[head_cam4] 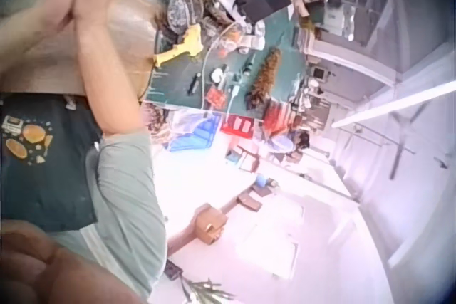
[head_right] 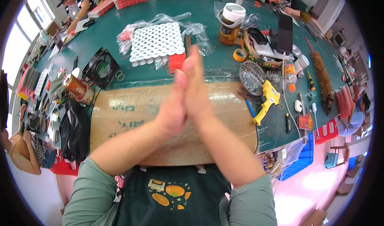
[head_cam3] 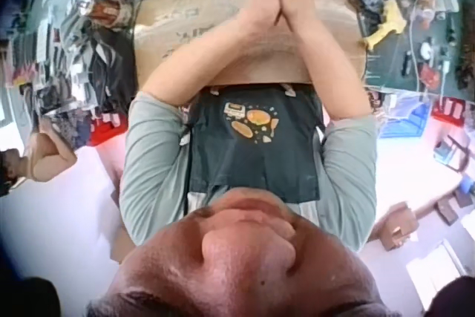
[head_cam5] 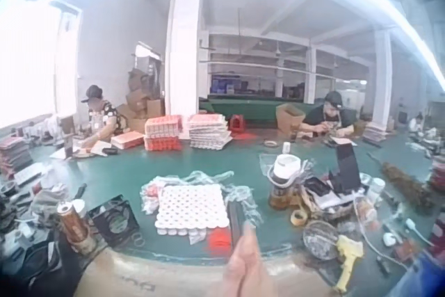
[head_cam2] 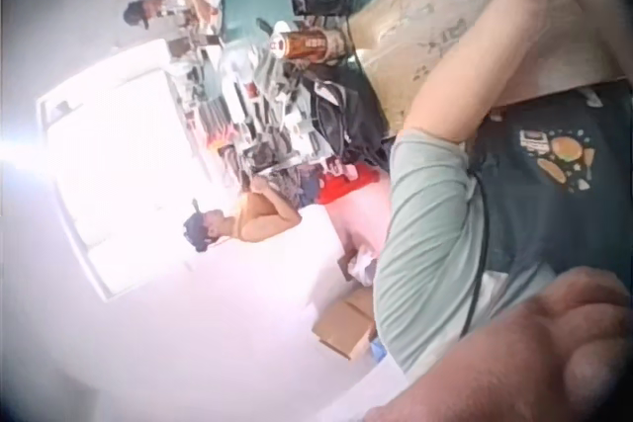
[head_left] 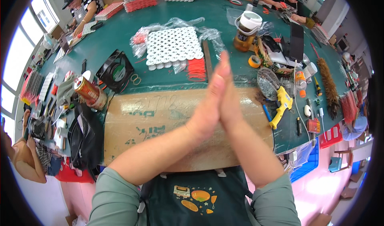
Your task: The person solders wires onto an array of circular LED circuit boards using a soldering iron, then sets the finished array aside. They place a new circuit board array on the workbench, position wires, and solder them onto the boards using the soldering iron.
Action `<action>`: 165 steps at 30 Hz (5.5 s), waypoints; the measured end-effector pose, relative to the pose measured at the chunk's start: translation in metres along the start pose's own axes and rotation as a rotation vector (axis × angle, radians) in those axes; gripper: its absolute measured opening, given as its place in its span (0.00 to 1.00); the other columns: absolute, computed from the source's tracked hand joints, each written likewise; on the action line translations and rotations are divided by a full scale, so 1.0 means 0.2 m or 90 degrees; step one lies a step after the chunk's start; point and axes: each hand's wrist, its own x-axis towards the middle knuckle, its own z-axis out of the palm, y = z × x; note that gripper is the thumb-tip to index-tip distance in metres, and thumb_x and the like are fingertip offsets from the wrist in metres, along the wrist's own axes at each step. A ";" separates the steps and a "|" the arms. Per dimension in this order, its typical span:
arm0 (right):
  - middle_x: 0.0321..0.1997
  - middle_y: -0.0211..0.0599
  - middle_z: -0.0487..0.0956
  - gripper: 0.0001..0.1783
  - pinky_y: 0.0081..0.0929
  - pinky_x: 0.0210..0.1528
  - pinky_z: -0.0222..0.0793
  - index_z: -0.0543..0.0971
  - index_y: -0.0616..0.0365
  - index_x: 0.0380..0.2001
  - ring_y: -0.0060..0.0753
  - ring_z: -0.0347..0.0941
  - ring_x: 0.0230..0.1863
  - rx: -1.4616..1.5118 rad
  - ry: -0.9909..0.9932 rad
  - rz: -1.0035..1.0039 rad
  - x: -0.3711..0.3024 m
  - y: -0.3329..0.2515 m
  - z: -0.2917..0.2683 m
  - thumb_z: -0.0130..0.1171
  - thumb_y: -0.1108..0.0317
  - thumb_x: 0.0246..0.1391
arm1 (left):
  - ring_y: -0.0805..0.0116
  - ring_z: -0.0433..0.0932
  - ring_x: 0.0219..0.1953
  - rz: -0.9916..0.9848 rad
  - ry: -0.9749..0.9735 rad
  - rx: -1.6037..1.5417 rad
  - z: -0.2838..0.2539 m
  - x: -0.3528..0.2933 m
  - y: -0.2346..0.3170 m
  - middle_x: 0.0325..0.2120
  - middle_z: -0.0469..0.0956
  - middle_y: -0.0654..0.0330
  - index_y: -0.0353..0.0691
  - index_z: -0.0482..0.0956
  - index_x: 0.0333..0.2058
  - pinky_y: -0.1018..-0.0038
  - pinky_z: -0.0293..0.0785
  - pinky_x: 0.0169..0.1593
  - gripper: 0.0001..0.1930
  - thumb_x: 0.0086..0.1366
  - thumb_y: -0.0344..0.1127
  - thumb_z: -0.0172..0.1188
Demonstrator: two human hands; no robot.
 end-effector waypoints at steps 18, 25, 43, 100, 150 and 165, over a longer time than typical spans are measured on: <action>0.75 0.57 0.55 0.37 0.40 0.76 0.42 0.55 0.66 0.71 0.53 0.48 0.77 -0.185 -0.151 0.193 -0.03 0.34 -0.44 0.42 0.49 0.71 | 0.49 0.59 0.70 0.162 -0.042 1.266 -0.85 0.65 0.32 0.67 0.63 0.48 0.40 0.69 0.63 0.61 0.58 0.70 0.38 0.58 0.52 0.69; 0.73 0.59 0.58 0.37 0.46 0.74 0.47 0.59 0.66 0.69 0.59 0.54 0.74 -0.177 -0.210 0.225 -0.39 0.13 -0.55 0.46 0.50 0.68 | 0.50 0.69 0.63 0.179 -0.108 1.218 -0.92 0.68 0.31 0.59 0.73 0.49 0.40 0.76 0.57 0.61 0.65 0.65 0.29 0.61 0.49 0.65; 0.66 0.60 0.69 0.36 0.39 0.69 0.57 0.66 0.70 0.65 0.57 0.65 0.68 -0.159 0.036 0.254 -0.69 0.11 -0.60 0.45 0.48 0.68 | 0.51 0.79 0.54 0.579 -0.210 1.017 -0.34 0.34 0.91 0.43 0.83 0.53 0.38 0.80 0.41 0.54 0.66 0.64 0.12 0.58 0.19 0.56; 0.70 0.48 0.65 0.37 0.51 0.73 0.50 0.71 0.52 0.63 0.52 0.56 0.73 -0.805 -0.002 0.127 1.05 0.88 -0.99 0.56 0.41 0.57 | 0.42 0.55 0.70 0.123 -0.473 1.083 -0.37 -0.16 0.08 0.66 0.62 0.48 0.41 0.72 0.60 0.44 0.44 0.72 0.41 0.55 0.63 0.64; 0.20 0.36 0.72 0.28 0.32 0.31 0.65 0.75 0.60 0.24 0.28 0.69 0.23 0.287 0.138 0.429 0.37 0.77 0.42 0.46 0.46 0.68 | 0.47 0.61 0.66 0.074 -0.472 1.055 -0.40 -0.19 0.06 0.58 0.71 0.50 0.39 0.78 0.54 0.45 0.45 0.72 0.35 0.58 0.61 0.62; 0.41 0.41 0.79 0.16 0.38 0.45 0.74 0.82 0.54 0.43 0.44 0.78 0.42 -0.422 -0.282 0.185 0.50 0.67 -0.24 0.65 0.61 0.53 | 0.50 0.52 0.72 0.136 -0.451 1.045 -0.44 -0.17 0.04 0.68 0.61 0.54 0.45 0.68 0.64 0.48 0.46 0.72 0.38 0.63 0.65 0.54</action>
